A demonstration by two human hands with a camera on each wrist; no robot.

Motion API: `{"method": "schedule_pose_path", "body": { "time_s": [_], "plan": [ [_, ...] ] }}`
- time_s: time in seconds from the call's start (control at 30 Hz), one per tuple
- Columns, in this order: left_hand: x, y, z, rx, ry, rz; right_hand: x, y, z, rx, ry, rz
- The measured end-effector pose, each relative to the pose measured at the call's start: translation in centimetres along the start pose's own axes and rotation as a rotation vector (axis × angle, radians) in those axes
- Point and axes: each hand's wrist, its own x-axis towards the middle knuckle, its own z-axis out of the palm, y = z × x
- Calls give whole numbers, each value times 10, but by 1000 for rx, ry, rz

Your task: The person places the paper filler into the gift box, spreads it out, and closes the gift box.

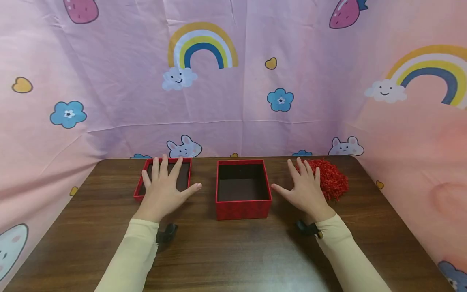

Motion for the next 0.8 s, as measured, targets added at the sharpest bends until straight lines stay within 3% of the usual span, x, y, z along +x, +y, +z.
{"method": "schedule_pose_path", "body": {
  "time_s": [0.2, 0.43, 0.53, 0.63, 0.8],
  "plan": [
    [1, 14, -10, -64, 6, 16, -4, -5, -12, 62, 7, -37],
    [-2, 30, -19, -248, 23, 27, -5, 3, -30, 333, 56, -128],
    [-1, 31, -16, -345, 32, 33, -4, 9, -45, 372, 74, -166],
    [3, 29, -10, -472, -1, 18, -1, 17, -60, 358, 47, -178],
    [8, 24, 1, -713, -132, -42, 8, 40, -80, 348, -55, -161]
  ]
}}
